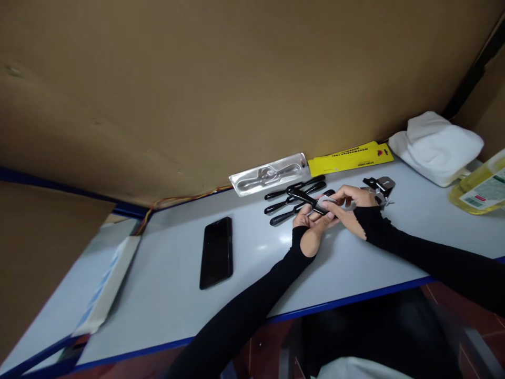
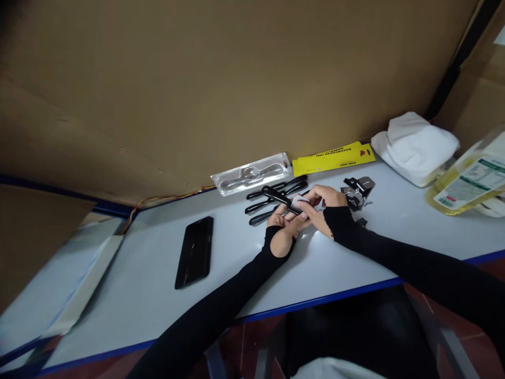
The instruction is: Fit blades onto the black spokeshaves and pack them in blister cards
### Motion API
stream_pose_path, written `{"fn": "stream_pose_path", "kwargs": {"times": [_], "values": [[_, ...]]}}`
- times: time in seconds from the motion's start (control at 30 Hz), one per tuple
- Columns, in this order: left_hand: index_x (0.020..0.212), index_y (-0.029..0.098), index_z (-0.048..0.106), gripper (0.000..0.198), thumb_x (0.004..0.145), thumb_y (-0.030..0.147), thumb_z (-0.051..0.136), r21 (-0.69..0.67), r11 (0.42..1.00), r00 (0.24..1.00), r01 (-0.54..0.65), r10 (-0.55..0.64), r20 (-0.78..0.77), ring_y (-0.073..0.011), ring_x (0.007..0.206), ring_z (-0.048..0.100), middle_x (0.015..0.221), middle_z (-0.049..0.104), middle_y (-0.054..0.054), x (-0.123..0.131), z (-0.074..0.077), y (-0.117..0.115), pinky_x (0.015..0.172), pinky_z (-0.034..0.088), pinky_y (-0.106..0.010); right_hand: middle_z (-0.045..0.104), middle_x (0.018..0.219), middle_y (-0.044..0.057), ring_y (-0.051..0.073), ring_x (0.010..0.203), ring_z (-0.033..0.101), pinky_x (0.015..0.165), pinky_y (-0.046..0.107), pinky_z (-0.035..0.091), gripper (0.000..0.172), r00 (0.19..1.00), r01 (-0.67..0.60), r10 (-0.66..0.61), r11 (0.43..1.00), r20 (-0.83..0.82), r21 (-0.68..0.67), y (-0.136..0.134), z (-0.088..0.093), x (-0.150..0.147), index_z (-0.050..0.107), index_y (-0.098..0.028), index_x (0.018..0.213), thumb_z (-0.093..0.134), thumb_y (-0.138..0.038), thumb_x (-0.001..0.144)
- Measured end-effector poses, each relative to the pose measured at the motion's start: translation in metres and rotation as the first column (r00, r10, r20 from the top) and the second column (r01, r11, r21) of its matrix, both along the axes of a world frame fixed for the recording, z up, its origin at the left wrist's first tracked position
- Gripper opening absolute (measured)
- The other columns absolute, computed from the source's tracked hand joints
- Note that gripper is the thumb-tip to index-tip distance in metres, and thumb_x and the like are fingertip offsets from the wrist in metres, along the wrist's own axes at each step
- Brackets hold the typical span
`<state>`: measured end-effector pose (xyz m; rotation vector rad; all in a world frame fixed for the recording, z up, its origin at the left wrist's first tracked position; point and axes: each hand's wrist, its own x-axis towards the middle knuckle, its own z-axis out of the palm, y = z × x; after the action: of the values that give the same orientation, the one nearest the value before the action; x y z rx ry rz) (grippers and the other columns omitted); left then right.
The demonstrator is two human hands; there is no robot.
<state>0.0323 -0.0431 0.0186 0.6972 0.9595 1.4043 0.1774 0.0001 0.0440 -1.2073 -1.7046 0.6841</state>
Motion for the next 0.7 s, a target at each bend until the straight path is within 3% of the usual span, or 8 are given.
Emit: {"fn": "stream_pose_path", "kwargs": {"times": [0.13, 0.27, 0.43, 0.53, 0.6, 0.7], "values": [[0.113, 0.016, 0.071, 0.061, 0.067, 0.046, 0.098, -0.035, 0.999, 0.999, 0.004, -0.003, 0.036, -0.0246, 0.086, 0.080, 0.087, 0.078, -0.004, 0.002, 0.002, 0.002, 0.093, 0.066, -0.049, 0.073, 0.079, 0.006, 0.021, 0.079, 0.060, 0.076, 0.035, 0.048, 0.022, 0.984, -0.103, 0.090, 0.991, 0.152, 0.081, 0.002, -0.002, 0.004, 0.080, -0.024, 0.082, 0.071, -0.040, 0.094], [0.117, 0.014, 0.075, 0.064, 0.068, 0.049, 0.097, -0.087, 0.996, 1.000, 0.006, -0.004, 0.030, -0.0158, 0.066, 0.073, 0.082, 0.076, -0.002, 0.000, 0.002, 0.002, 0.088, 0.068, -0.047, 0.074, 0.079, 0.006, 0.022, 0.080, 0.062, 0.073, 0.034, 0.047, 0.021, 0.952, -0.219, 0.200, 0.974, 0.231, 0.059, 0.012, -0.006, 0.011, 0.085, -0.027, 0.090, 0.069, -0.037, 0.097], [0.111, 0.015, 0.078, 0.061, 0.065, 0.050, 0.097, -0.151, 0.988, 0.999, -0.025, 0.032, 0.044, -0.0195, 0.076, 0.077, 0.091, 0.080, -0.006, -0.003, 0.003, 0.001, 0.086, 0.068, -0.045, 0.076, 0.084, 0.005, 0.017, 0.073, 0.059, 0.065, 0.029, 0.044, 0.023, 0.932, -0.305, 0.312, 0.950, 0.184, -0.068, 0.016, 0.003, 0.019, 0.086, -0.024, 0.092, 0.070, -0.040, 0.094], [0.098, 0.016, 0.079, 0.054, 0.062, 0.051, 0.098, -0.145, 0.989, 0.999, -0.031, 0.036, 0.035, -0.0203, 0.081, 0.077, 0.112, 0.080, -0.010, -0.005, 0.003, 0.000, 0.082, 0.069, -0.043, 0.076, 0.083, 0.003, 0.012, 0.061, 0.050, 0.059, 0.028, 0.040, 0.023, 0.916, -0.341, 0.368, 0.924, 0.157, -0.172, 0.015, 0.007, 0.022, 0.086, -0.023, 0.094, 0.074, -0.042, 0.090], [0.089, 0.015, 0.076, 0.050, 0.063, 0.052, 0.098, -0.132, 0.990, 0.999, -0.043, 0.046, 0.023, -0.0205, 0.085, 0.077, 0.126, 0.076, -0.011, -0.006, 0.002, -0.001, 0.082, 0.069, -0.042, 0.076, 0.083, 0.002, 0.011, 0.061, 0.049, 0.059, 0.027, 0.039, 0.025, 0.913, -0.361, 0.388, 0.912, 0.128, -0.192, 0.014, 0.007, 0.023, 0.086, -0.022, 0.095, 0.073, -0.044, 0.091], [0.084, 0.015, 0.074, 0.049, 0.064, 0.053, 0.097, -0.109, 0.992, 0.998, -0.058, 0.058, 0.005, -0.0219, 0.089, 0.078, 0.129, 0.075, -0.012, -0.006, 0.001, 0.000, 0.083, 0.069, -0.043, 0.075, 0.084, 0.003, 0.011, 0.063, 0.052, 0.059, 0.027, 0.040, 0.027, 0.921, -0.376, 0.388, 0.911, 0.038, -0.169, 0.012, 0.004, 0.019, 0.085, -0.020, 0.095, 0.072, -0.044, 0.092]]}}
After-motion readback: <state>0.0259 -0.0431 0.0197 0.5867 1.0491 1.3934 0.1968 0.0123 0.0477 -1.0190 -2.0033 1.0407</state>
